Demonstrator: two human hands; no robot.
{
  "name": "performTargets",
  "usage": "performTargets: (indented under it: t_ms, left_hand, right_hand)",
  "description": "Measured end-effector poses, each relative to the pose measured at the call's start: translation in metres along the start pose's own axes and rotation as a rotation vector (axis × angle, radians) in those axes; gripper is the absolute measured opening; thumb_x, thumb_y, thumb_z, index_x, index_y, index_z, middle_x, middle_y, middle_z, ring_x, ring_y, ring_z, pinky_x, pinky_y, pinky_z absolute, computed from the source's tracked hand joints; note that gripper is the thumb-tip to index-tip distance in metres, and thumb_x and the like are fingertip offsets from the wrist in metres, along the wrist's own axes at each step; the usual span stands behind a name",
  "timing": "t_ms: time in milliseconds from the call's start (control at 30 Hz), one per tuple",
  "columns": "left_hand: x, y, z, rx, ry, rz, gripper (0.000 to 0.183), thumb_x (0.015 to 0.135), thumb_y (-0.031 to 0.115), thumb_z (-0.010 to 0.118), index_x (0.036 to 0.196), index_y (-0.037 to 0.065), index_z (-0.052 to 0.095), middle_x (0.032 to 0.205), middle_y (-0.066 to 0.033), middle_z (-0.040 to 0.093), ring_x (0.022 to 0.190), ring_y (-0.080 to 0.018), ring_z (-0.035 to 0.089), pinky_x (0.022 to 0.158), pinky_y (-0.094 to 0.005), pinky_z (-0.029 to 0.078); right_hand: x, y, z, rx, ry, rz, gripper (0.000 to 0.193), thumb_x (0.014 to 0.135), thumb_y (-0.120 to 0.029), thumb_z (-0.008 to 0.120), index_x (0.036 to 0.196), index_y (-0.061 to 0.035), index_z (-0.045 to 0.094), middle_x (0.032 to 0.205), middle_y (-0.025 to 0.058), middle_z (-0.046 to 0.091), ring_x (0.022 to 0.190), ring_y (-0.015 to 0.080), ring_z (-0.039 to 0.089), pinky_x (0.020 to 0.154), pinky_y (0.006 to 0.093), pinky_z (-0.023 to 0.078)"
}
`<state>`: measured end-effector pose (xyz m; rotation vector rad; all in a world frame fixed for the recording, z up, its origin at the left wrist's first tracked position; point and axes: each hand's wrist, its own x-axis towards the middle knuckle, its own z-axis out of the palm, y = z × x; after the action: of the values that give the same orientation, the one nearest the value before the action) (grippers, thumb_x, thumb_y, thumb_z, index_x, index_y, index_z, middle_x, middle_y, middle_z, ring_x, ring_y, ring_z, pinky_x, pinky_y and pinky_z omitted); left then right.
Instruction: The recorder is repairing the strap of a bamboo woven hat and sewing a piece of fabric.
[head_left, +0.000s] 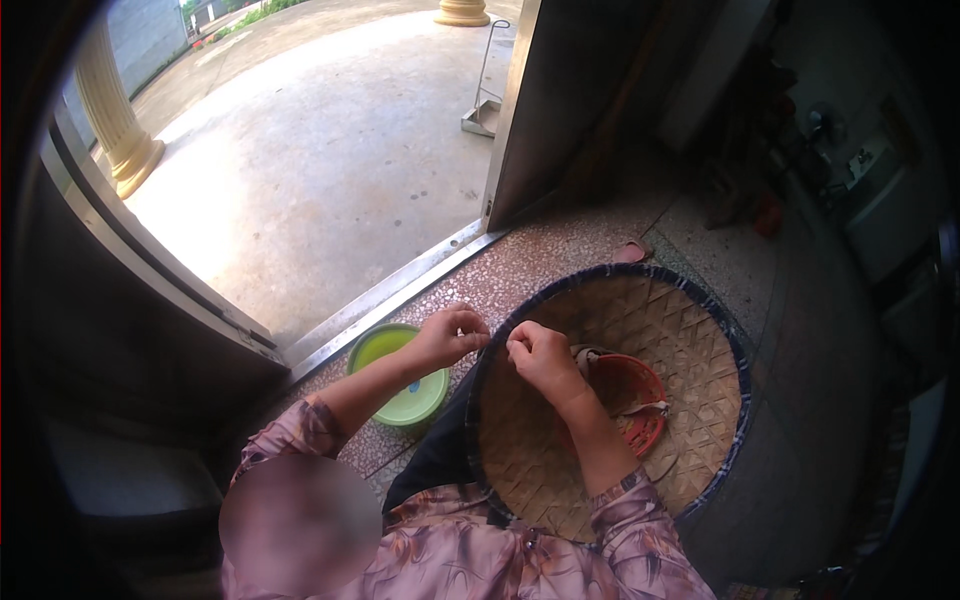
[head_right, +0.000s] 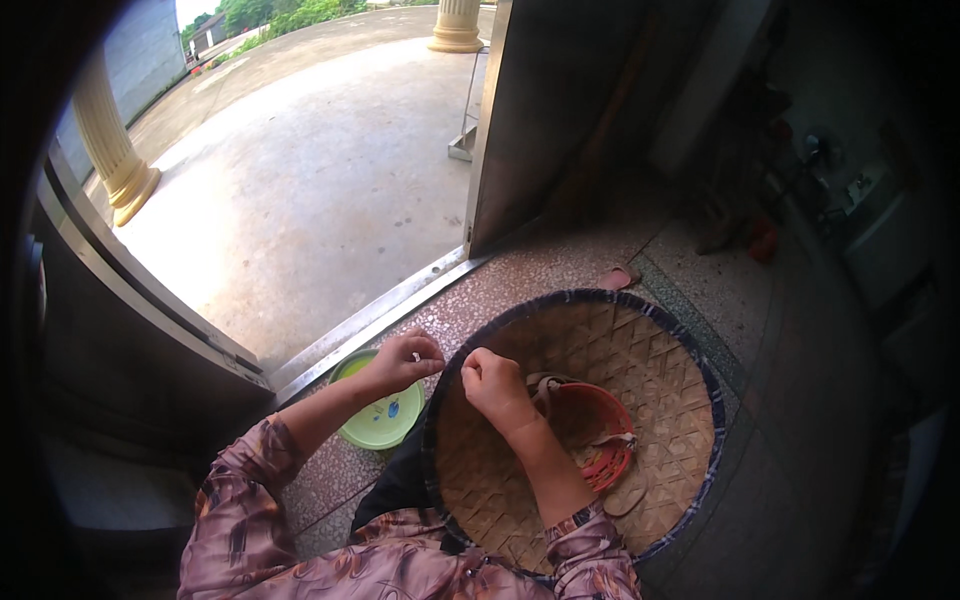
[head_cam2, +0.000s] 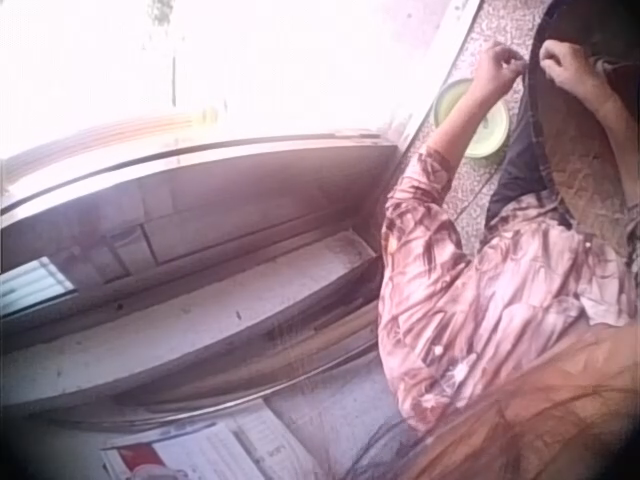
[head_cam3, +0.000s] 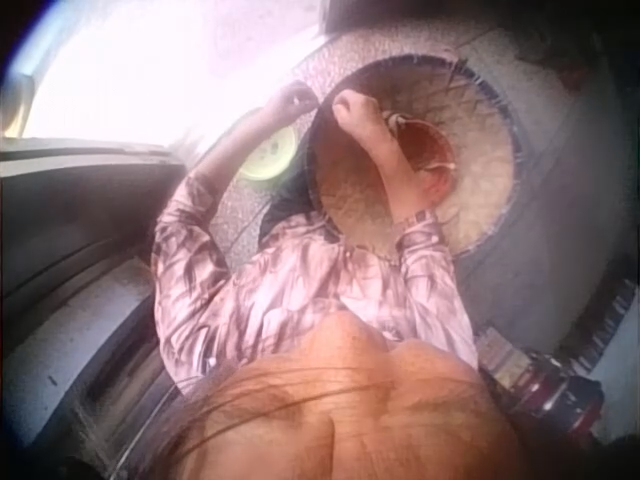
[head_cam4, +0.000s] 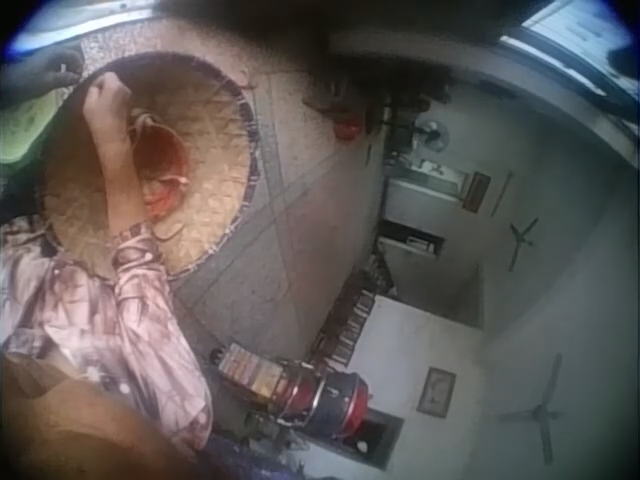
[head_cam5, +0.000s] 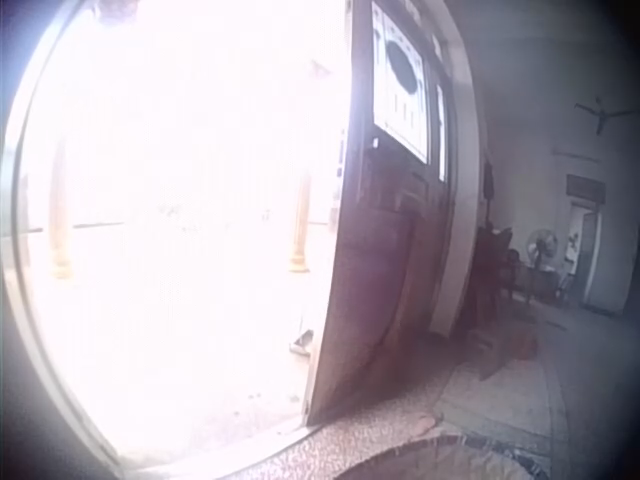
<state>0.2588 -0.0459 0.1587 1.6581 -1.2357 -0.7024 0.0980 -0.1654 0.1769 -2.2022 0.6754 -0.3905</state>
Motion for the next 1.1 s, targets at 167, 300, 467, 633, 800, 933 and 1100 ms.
performTargets:
  t_ms: [167,300,467,633,800,933,1100]
  left_hand:
    - [-0.005,-0.007,0.005,-0.229,-0.014,-0.164,0.017,0.081,0.015,0.07,0.087,0.0,0.066,0.091,-0.0037,0.059,0.087,-0.0121,0.057,0.075,-0.0267,0.046]
    - [-0.005,-0.012,0.008,-0.282,-0.032,-0.235,0.016,0.082,0.015,0.069,0.087,0.0,0.066,0.093,-0.0036,0.06,0.084,-0.011,0.056,0.075,-0.0251,0.046]
    - [-0.005,-0.012,0.007,-0.147,-0.038,0.095,0.018,0.08,0.02,0.068,0.09,0.005,0.067,0.079,-0.0055,0.057,0.075,-0.0186,0.058,0.07,-0.0311,0.048]
    - [-0.003,0.003,0.002,0.165,-0.058,0.246,0.017,0.081,0.022,0.062,0.081,0.006,0.063,0.076,-0.0094,0.057,0.074,-0.0275,0.06,0.068,-0.0361,0.049]
    - [-0.009,0.028,0.011,0.363,-0.104,0.116,0.01,0.076,0.013,0.061,0.079,0.003,0.059,0.079,-0.0136,0.06,0.077,-0.0333,0.059,0.067,-0.039,0.048]
    - [-0.008,0.022,0.017,0.272,0.039,0.131,0.011,0.078,0.015,0.06,0.081,0.005,0.062,0.077,-0.0116,0.063,0.072,-0.0291,0.062,0.066,-0.0374,0.05]
    - [-0.001,0.013,0.012,-0.381,-0.066,-0.272,0.01,0.085,0.015,0.061,0.084,0.005,0.064,0.069,0.0017,0.058,0.061,-0.0072,0.055,0.054,-0.0208,0.042]
  right_hand:
    - [-0.003,-0.007,0.001,0.174,-0.066,0.144,0.009,0.081,-0.013,0.06,0.08,-0.0035,0.062,0.067,0.012,0.065,0.064,0.0242,0.066,0.062,0.0341,0.052]
    - [-0.003,-0.004,0.006,0.187,-0.049,0.136,0.009,0.081,-0.013,0.06,0.079,-0.0039,0.062,0.066,0.0106,0.065,0.062,0.0223,0.066,0.06,0.033,0.052]
    - [-0.004,0.0,0.011,0.053,0.087,-0.047,0.009,0.082,-0.014,0.059,0.079,-0.0051,0.059,0.068,0.0112,0.064,0.063,0.0278,0.065,0.058,0.0363,0.051]
    - [-0.003,-0.016,0.008,-0.468,0.195,-0.42,0.01,0.081,-0.015,0.057,0.076,-0.0087,0.051,0.065,0.0104,0.061,0.061,0.0289,0.063,0.056,0.0408,0.05]
    - [-0.003,-0.013,0.001,-0.567,0.11,-0.393,0.009,0.081,-0.015,0.057,0.079,-0.0082,0.051,0.063,0.0112,0.061,0.06,0.0291,0.063,0.055,0.0397,0.051]
    - [-0.006,-0.012,0.003,-0.541,0.047,-0.179,0.01,0.082,-0.017,0.056,0.079,-0.0076,0.052,0.062,0.014,0.061,0.061,0.0321,0.064,0.056,0.0419,0.051]
    - [-0.01,-0.003,0.005,-0.15,0.156,-0.142,0.009,0.082,-0.016,0.057,0.079,-0.0076,0.058,0.066,0.0163,0.062,0.066,0.0361,0.063,0.059,0.0443,0.051]
